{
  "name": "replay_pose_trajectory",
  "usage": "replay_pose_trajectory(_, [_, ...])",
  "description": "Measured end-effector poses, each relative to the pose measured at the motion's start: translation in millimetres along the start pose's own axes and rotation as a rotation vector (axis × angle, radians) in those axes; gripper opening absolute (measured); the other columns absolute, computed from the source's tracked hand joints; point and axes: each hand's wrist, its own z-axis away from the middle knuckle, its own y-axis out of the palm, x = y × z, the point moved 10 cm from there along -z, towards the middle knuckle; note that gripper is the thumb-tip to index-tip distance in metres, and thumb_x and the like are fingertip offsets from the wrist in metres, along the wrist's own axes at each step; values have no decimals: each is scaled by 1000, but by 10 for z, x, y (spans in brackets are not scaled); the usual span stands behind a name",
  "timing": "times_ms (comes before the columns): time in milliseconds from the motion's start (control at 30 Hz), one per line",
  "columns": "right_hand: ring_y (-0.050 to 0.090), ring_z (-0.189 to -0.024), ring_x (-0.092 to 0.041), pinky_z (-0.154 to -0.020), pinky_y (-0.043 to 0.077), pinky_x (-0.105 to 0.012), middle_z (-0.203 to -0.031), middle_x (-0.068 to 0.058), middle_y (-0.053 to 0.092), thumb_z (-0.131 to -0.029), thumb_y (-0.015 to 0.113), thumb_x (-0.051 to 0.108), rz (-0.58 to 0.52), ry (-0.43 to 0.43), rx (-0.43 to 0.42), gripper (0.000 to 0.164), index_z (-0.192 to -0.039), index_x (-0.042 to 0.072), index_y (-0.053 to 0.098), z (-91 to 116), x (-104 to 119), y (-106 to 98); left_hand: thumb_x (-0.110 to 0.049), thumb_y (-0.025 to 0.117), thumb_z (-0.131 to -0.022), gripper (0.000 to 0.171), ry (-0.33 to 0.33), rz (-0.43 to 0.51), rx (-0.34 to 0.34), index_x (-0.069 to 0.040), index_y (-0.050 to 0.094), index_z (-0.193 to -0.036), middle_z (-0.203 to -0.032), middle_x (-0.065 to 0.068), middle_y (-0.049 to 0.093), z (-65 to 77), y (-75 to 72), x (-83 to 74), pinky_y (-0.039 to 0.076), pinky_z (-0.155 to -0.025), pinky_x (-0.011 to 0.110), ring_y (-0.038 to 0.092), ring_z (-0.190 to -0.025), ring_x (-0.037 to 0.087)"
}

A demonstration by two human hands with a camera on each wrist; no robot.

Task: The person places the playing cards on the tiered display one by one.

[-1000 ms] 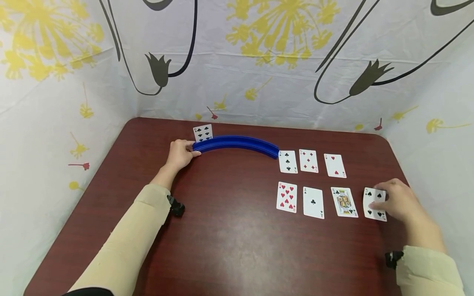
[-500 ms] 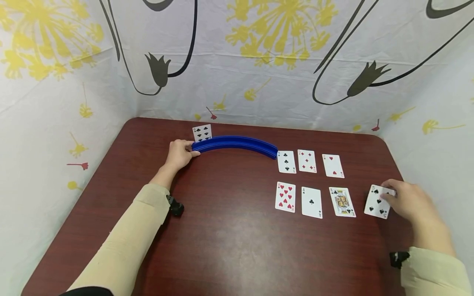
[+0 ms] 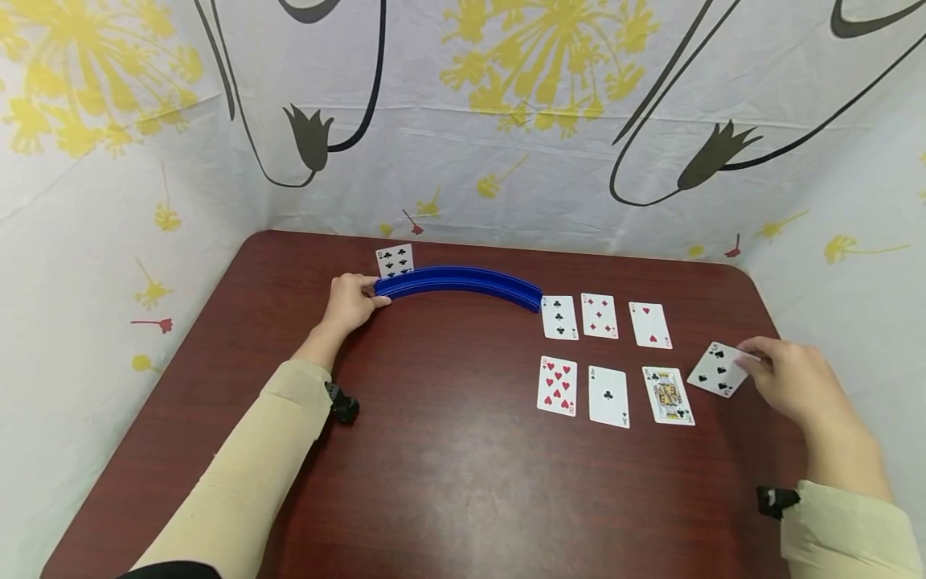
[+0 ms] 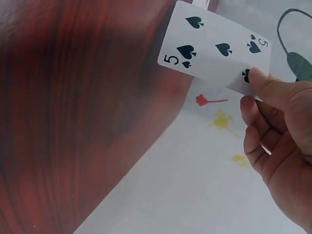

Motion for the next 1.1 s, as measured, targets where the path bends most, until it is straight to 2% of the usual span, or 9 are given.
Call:
replay_pose_trajectory(133, [60, -65, -39, -64, 43, -55, -73, -19, 69, -86, 72, -2, 1, -6, -31, 4, -90, -2, 71, -35, 65, -45, -16, 80, -89, 41, 3, 4, -1, 0, 71, -126, -107, 18, 73, 2, 3, -5, 57, -89, 42, 67, -98, 28])
replay_pose_trajectory(267, [59, -68, -43, -67, 40, -53, -75, -20, 69, -87, 71, -2, -16, -11, -76, 5, -92, -2, 72, -72, 121, -101, -16, 80, -89, 41, 9, -3, -2, 0, 72, -125, -105, 18, 74, 4, 2, -12, 57, -87, 41, 67, -96, 28])
replay_pose_trajectory(500, [62, -82, -53, -75, 41, -58, -87, -28, 70, -89, 69, 0, -52, -9, -123, 9, -97, -5, 72, -154, 251, -154, -17, 80, -89, 42, 5, -11, 1, 0, 71, -127, -105, 18, 73, 2, -2, -5, 56, -89, 42, 65, -99, 29])
replay_pose_trajectory(667, [62, -81, -47, -75, 41, -49, -89, -25, 71, -86, 72, -2, -46, -35, -168, 11, -96, -3, 73, -228, 388, -168, -16, 80, -89, 42, -1, -4, 4, -1, 71, -127, -107, 18, 73, 15, -10, -6, 56, -90, 42, 65, -100, 30])
replay_pose_trajectory(767, [62, -75, -41, -71, 40, -42, -86, -22, 72, -81, 75, -3, -47, -76, -210, 13, -95, -2, 74, -272, 488, -178, -16, 79, -90, 42, 0, -4, 5, -1, 70, -128, -106, 18, 73, 18, -8, -7, 56, -90, 42, 66, -99, 29])
replay_pose_trajectory(900, [61, -70, -36, -70, 38, -37, -85, -19, 73, -80, 77, -2, -61, -97, -233, 14, -94, -1, 75, -332, 584, -168, -16, 79, -90, 41, 2, -11, 4, -1, 71, -127, -105, 18, 73, 17, -8, -11, 56, -90, 42, 66, -99, 29])
replay_pose_trajectory(1100, [63, -79, -45, -74, 41, -50, -90, -23, 72, -83, 74, -3, -79, -96, -207, 13, -96, -2, 74, -403, 690, -132, -17, 79, -90, 40, -7, -4, 4, -2, 71, -127, -106, 17, 73, 9, -4, -8, 56, -90, 42, 66, -99, 28])
